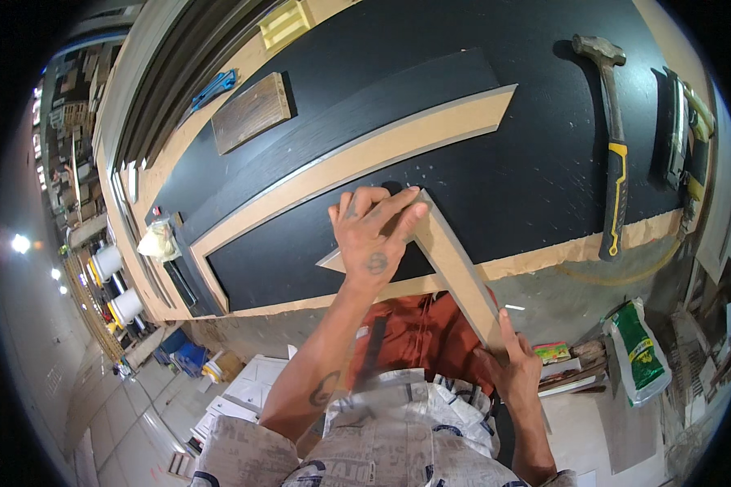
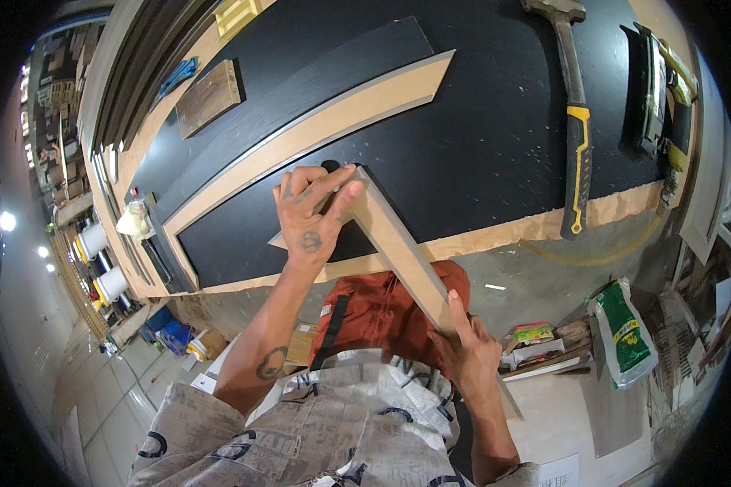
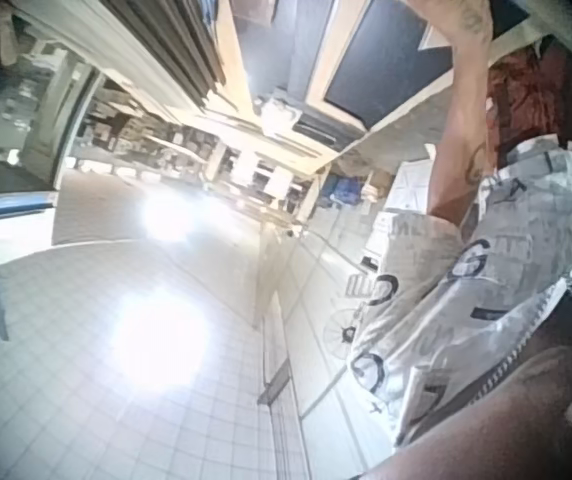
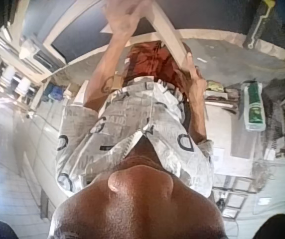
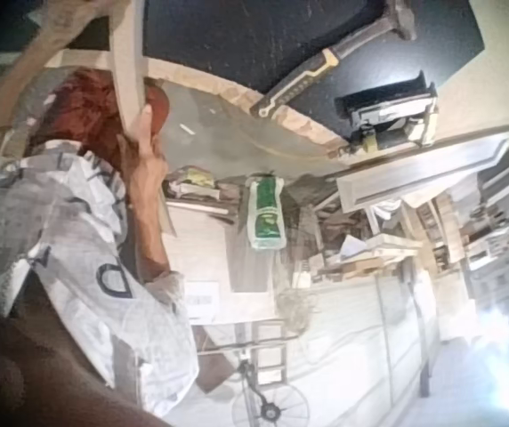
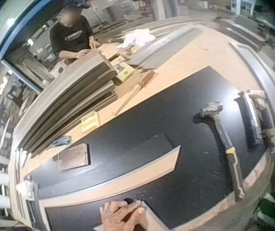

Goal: Assembling a furniture frame by nailing wood pieces and applying glue.

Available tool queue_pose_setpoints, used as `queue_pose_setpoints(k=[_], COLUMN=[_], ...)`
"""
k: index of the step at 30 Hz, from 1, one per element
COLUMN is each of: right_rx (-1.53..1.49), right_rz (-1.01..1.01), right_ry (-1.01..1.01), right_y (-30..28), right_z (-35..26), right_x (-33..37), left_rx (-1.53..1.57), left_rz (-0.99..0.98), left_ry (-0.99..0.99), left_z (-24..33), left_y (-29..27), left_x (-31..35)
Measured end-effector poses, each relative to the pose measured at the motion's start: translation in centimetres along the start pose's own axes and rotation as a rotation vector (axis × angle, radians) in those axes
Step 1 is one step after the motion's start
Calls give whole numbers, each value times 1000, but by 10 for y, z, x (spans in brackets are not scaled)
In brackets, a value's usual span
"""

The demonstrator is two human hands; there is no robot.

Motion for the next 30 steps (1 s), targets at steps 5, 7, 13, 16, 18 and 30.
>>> queue_pose_setpoints(k=[5,7,13,16,18,30], right_rx=[47,-5,32,20,20,-9], right_rz=[9,17,-72,-51,-50,-24], right_ry=[-16,-9,-2,-20,-18,-19], right_y=[1,4,8,8,8,0], right_z=[0,1,4,1,3,5], right_x=[-1,1,5,5,4,1], left_rx=[-8,-19,6,-2,6,-8], left_rz=[-9,-34,-24,-32,-15,-51], left_ry=[30,40,17,14,36,59], left_z=[1,3,0,-3,-4,1], left_y=[-1,-1,-2,-3,-1,2], left_x=[-1,-1,3,4,2,-2])
Point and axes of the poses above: each hand's wrist, its own x-axis away from the middle knuckle, its own y-axis out of the palm, z = x × y, the point moved 3 cm from there along -x, towards the middle knuckle, and after that the axes turned 15 degrees about x, right-handed, at the moved point
